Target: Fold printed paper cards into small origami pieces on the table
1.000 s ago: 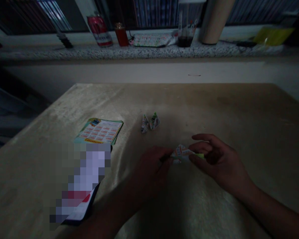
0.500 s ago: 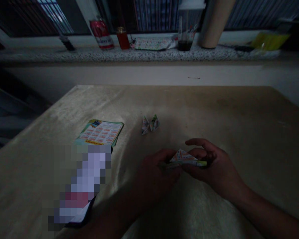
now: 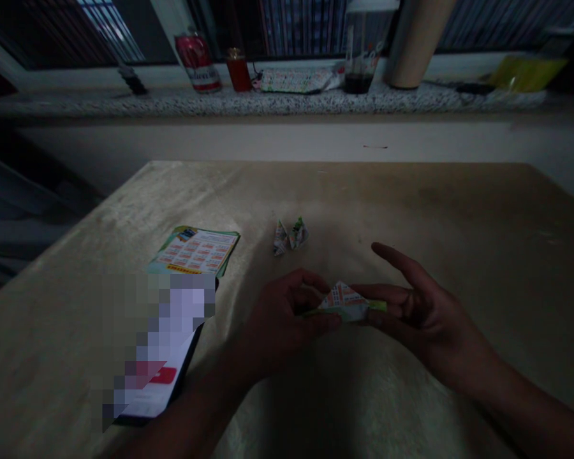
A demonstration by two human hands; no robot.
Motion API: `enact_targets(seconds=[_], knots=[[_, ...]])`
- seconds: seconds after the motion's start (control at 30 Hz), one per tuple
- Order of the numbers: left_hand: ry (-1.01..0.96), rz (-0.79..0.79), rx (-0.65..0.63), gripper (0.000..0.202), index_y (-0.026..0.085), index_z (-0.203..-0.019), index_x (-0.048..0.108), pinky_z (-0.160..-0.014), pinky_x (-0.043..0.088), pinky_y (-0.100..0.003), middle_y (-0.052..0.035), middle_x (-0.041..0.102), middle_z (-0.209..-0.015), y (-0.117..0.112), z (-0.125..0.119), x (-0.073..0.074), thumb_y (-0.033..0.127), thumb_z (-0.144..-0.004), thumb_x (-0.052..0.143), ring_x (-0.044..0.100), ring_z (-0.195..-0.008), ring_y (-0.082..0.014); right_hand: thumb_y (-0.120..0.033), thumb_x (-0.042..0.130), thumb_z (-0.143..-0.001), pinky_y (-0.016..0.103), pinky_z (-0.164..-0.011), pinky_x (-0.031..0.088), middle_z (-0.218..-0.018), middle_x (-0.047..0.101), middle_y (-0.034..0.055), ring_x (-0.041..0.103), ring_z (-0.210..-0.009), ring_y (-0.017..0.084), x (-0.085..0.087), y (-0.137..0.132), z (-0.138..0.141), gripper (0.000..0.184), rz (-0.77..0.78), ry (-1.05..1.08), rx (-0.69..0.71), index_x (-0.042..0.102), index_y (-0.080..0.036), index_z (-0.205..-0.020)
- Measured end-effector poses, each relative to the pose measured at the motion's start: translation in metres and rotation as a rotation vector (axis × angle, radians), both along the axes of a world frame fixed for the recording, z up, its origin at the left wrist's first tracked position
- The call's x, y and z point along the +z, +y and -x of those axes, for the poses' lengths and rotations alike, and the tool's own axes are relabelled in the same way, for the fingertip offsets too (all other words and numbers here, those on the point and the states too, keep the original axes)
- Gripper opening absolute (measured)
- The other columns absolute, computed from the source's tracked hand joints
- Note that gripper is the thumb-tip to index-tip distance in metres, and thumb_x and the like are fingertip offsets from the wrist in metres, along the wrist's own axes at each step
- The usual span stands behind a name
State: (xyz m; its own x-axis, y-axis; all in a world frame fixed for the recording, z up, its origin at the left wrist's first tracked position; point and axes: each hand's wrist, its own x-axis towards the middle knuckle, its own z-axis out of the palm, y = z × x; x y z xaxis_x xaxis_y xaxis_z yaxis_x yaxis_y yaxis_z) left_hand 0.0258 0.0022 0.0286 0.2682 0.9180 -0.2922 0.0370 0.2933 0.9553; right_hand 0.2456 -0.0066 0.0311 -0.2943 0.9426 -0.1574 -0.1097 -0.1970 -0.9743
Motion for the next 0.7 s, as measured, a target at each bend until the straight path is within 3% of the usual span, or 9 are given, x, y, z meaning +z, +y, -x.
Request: enact_targets(seconds=[0.1, 0.2, 0.3, 0.43, 0.6, 0.7], knots=[[0.016, -0.017, -0.014, 0.032, 0.018, -0.095, 0.065, -0.065, 0.05, -0.026, -0.0009, 0.076, -0.077, 0.001, 0.0, 0.001, 0.019, -0.069, 0.084, 0.072, -0.072, -0.0177, -0.026, 0.073, -0.089, 0.04, -0.087, 0.063, -0.118, 0.078, 0.0084, 0.078, -0.098, 0.022, -0.001, 0.003, -0.004, 0.084, 0.009, 0.011, 0.052, 0.023, -0.036, -0.156], [0.027, -0.039, -0.013, 0.03, 0.018, -0.093, 0.065, -0.066, 0.052, -0.027, -0.0022, 0.078, -0.08, 0.001, 0.0, 0.002, 0.019, -0.07, 0.084, 0.073, -0.073, -0.0183, -0.024, 0.075, -0.088, 0.038, -0.085, 0.063, -0.106, 0.081, 0.007, 0.079, -0.093, 0.021, -0.001, 0.004, -0.006, 0.09, 0.028, 0.009, 0.037, 0.019, -0.033, -0.158], [0.031, -0.043, 0.011, 0.031, 0.018, -0.093, 0.064, -0.066, 0.053, -0.028, -0.0029, 0.078, -0.08, 0.001, 0.0, 0.003, 0.019, -0.069, 0.084, 0.073, -0.071, -0.0185, -0.022, 0.079, -0.084, 0.032, -0.077, 0.064, -0.095, 0.083, 0.0053, 0.08, -0.083, 0.02, 0.0, 0.004, -0.007, 0.091, 0.035, -0.008, -0.026, 0.025, -0.029, -0.156], [0.023, -0.036, 0.022, 0.033, 0.019, -0.093, 0.063, -0.067, 0.054, -0.029, -0.0032, 0.078, -0.082, 0.0, 0.0, 0.003, 0.019, -0.068, 0.085, 0.073, -0.072, -0.0194, -0.022, 0.079, -0.084, 0.025, -0.07, 0.062, -0.094, 0.083, 0.0048, 0.079, -0.082, 0.018, 0.001, 0.002, -0.005, 0.085, 0.009, 0.001, -0.053, 0.031, -0.03, -0.154], [0.038, -0.068, 0.036, 0.031, 0.019, -0.093, 0.064, -0.067, 0.054, -0.03, -0.0008, 0.076, -0.076, -0.004, -0.006, 0.003, 0.021, -0.069, 0.084, 0.074, -0.074, -0.021, -0.021, 0.089, -0.07, 0.024, -0.06, 0.06, -0.085, 0.082, 0.0, 0.078, -0.07, 0.018, -0.003, -0.001, 0.003, 0.106, 0.057, -0.027, -0.069, 0.027, -0.032, -0.155], [0.068, -0.066, 0.016, 0.033, 0.02, -0.098, 0.066, -0.067, 0.053, -0.028, -0.001, 0.077, -0.077, -0.005, -0.01, 0.003, 0.02, -0.07, 0.084, 0.074, -0.074, -0.0201, -0.026, 0.091, -0.068, 0.023, -0.05, 0.056, -0.076, 0.08, -0.0005, 0.075, -0.06, 0.019, -0.005, -0.002, 0.008, 0.099, 0.053, -0.129, -0.087, 0.037, -0.029, -0.151]])
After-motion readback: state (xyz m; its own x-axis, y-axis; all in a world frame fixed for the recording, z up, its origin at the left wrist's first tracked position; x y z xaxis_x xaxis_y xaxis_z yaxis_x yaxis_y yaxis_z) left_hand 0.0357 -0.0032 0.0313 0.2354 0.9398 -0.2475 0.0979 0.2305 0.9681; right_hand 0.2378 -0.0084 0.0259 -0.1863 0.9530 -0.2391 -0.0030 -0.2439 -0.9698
